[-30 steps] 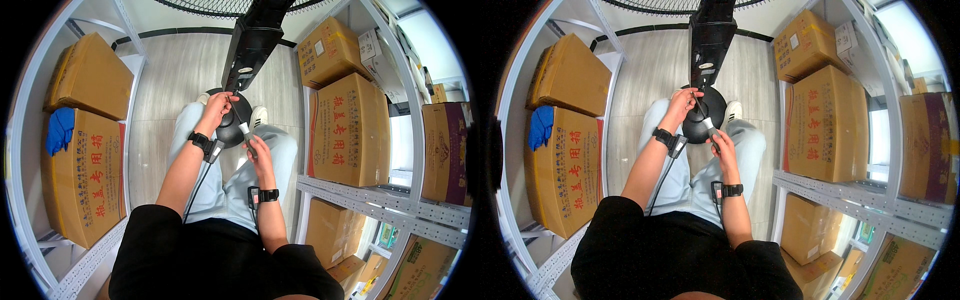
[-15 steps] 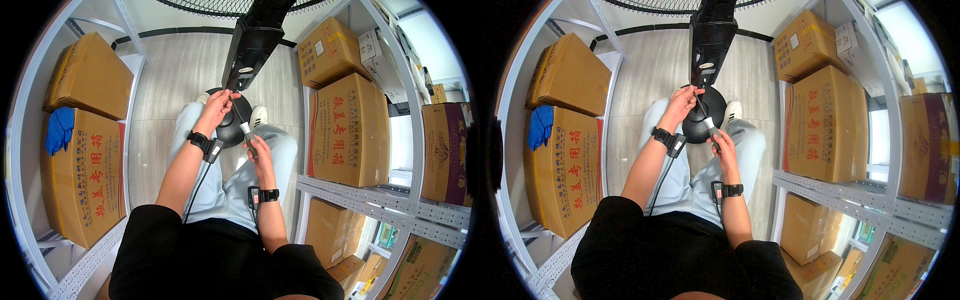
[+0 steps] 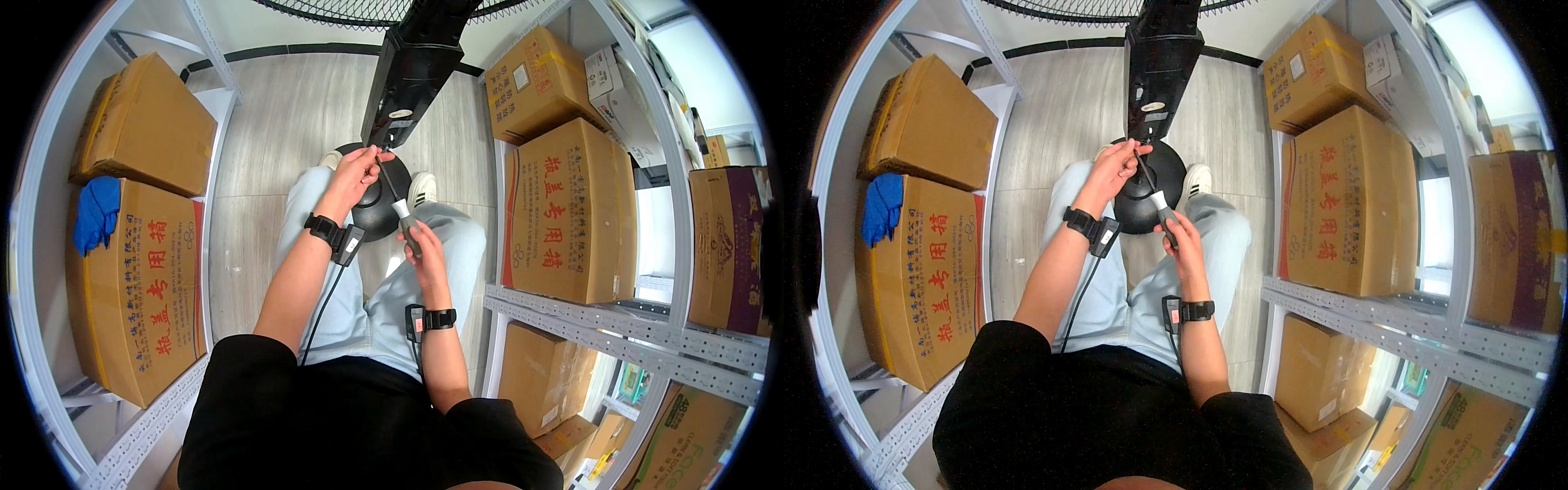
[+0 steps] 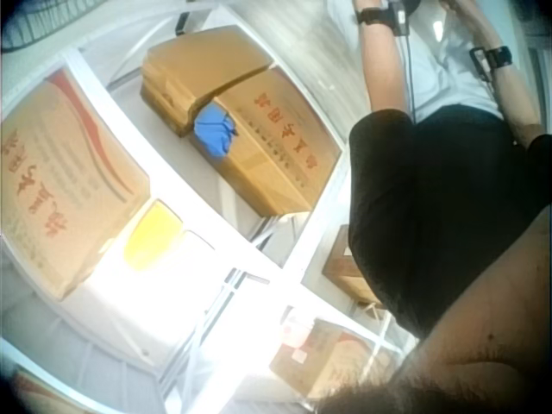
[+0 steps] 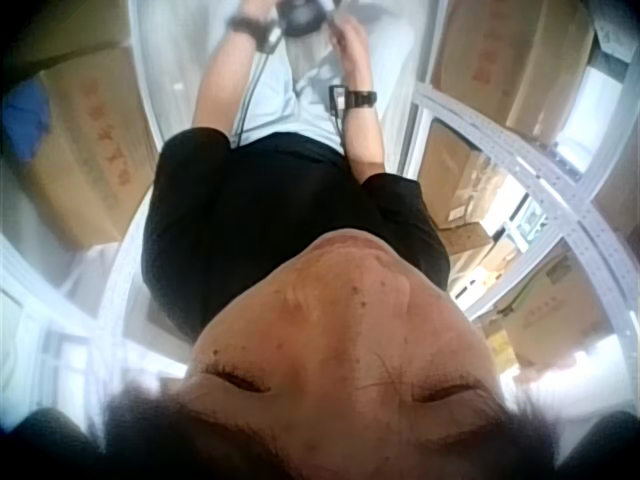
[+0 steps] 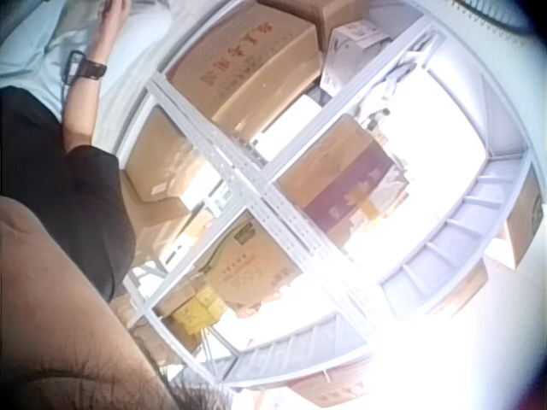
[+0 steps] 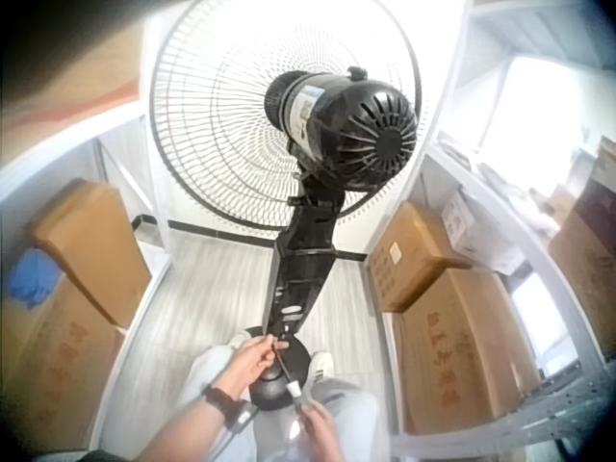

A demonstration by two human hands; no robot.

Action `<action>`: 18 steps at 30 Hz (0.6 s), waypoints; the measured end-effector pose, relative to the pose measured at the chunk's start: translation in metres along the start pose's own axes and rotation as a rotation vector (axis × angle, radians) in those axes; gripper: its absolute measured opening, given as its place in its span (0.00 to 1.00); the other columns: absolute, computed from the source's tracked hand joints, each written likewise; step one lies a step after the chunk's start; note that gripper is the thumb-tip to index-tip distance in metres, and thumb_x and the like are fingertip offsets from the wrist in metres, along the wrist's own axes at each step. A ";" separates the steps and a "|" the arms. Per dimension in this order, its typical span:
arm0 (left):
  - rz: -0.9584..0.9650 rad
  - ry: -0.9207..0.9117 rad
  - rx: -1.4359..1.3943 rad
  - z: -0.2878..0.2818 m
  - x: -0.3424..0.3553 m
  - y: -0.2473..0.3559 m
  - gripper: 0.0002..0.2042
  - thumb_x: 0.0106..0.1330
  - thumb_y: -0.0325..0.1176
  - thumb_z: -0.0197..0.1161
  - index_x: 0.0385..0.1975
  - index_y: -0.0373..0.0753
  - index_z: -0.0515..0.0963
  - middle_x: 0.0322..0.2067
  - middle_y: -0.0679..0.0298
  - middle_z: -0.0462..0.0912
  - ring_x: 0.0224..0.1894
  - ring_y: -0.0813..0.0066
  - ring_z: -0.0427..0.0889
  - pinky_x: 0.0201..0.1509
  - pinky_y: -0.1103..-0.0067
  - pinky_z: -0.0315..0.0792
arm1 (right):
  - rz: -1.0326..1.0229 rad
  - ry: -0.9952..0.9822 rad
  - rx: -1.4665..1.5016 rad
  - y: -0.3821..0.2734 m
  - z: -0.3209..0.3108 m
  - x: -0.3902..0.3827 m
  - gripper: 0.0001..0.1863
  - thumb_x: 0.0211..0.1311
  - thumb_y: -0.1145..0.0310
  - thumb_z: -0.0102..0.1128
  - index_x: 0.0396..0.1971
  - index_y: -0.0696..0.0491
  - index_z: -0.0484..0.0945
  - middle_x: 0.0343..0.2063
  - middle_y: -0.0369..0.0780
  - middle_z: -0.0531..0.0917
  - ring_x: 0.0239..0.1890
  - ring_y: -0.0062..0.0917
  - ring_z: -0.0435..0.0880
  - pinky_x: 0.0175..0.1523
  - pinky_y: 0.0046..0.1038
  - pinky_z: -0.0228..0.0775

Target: The person sits on the floor and uses a screwdriver to remove screws from the base of a standing fan. They then use a heat gun to apply heat to the fan's base and neck area, likely to loosen adhesive or soften plastic. The person continues to manipulate the fan's components with both hands.

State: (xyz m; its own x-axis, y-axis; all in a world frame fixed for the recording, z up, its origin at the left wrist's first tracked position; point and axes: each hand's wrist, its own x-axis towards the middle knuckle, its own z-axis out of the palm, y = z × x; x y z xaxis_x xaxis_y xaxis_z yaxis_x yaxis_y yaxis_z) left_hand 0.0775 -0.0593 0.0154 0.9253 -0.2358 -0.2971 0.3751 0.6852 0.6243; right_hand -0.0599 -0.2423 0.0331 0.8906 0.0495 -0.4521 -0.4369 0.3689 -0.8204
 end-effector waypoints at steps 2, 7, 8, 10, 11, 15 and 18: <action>0.004 -0.016 -0.007 -0.001 0.001 0.000 0.10 0.71 0.32 0.49 0.37 0.31 0.72 0.39 0.52 0.80 0.20 0.87 0.62 0.18 0.89 0.57 | -0.002 -0.006 0.005 0.000 0.001 0.000 0.17 0.63 0.66 0.51 0.49 0.57 0.72 0.27 0.37 0.81 0.17 0.11 0.69 0.19 0.12 0.54; -0.003 -0.038 -0.022 0.005 0.001 -0.001 0.09 0.71 0.33 0.49 0.35 0.32 0.72 0.38 0.51 0.80 0.20 0.87 0.61 0.18 0.89 0.56 | -0.002 -0.050 0.063 0.004 -0.007 0.002 0.13 0.64 0.65 0.51 0.43 0.57 0.72 0.28 0.38 0.81 0.17 0.11 0.68 0.19 0.12 0.54; -0.004 -0.036 -0.034 0.006 0.000 -0.001 0.10 0.71 0.33 0.49 0.35 0.32 0.72 0.38 0.51 0.80 0.19 0.87 0.61 0.18 0.90 0.56 | 0.002 -0.055 0.074 0.004 -0.007 0.002 0.12 0.64 0.64 0.50 0.42 0.57 0.72 0.28 0.38 0.81 0.16 0.11 0.68 0.19 0.12 0.54; -0.005 -0.042 -0.044 0.006 0.001 -0.002 0.10 0.71 0.33 0.49 0.35 0.32 0.72 0.38 0.52 0.80 0.19 0.87 0.61 0.18 0.90 0.56 | 0.003 -0.057 0.079 0.003 -0.007 0.001 0.12 0.65 0.64 0.50 0.41 0.57 0.72 0.28 0.38 0.81 0.16 0.11 0.68 0.19 0.13 0.54; -0.006 -0.050 -0.041 0.006 0.002 -0.002 0.10 0.71 0.33 0.49 0.35 0.32 0.72 0.38 0.52 0.80 0.19 0.87 0.61 0.18 0.90 0.55 | 0.004 -0.058 0.081 0.003 -0.007 0.001 0.12 0.65 0.64 0.50 0.41 0.57 0.72 0.28 0.38 0.81 0.16 0.11 0.67 0.19 0.13 0.54; 0.023 -0.065 0.080 0.014 0.003 -0.004 0.09 0.70 0.33 0.50 0.35 0.33 0.72 0.37 0.54 0.81 0.19 0.88 0.61 0.18 0.89 0.54 | -0.010 -0.017 0.035 0.001 -0.005 -0.002 0.13 0.65 0.65 0.50 0.44 0.57 0.72 0.28 0.37 0.81 0.17 0.11 0.68 0.19 0.13 0.54; 0.005 -0.026 0.137 0.019 0.004 -0.006 0.09 0.70 0.33 0.51 0.35 0.32 0.73 0.37 0.55 0.81 0.18 0.88 0.62 0.18 0.89 0.54 | -0.018 0.039 -0.002 0.000 -0.002 -0.007 0.14 0.65 0.65 0.49 0.46 0.57 0.71 0.28 0.36 0.81 0.18 0.11 0.68 0.20 0.13 0.55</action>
State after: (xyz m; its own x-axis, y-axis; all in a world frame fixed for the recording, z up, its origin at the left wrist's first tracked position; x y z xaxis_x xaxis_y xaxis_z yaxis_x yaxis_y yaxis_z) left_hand 0.0799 -0.0769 0.0243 0.9275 -0.2518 -0.2763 0.3733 0.5866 0.7187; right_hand -0.0662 -0.2449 0.0355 0.8926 0.0071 -0.4507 -0.4215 0.3676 -0.8290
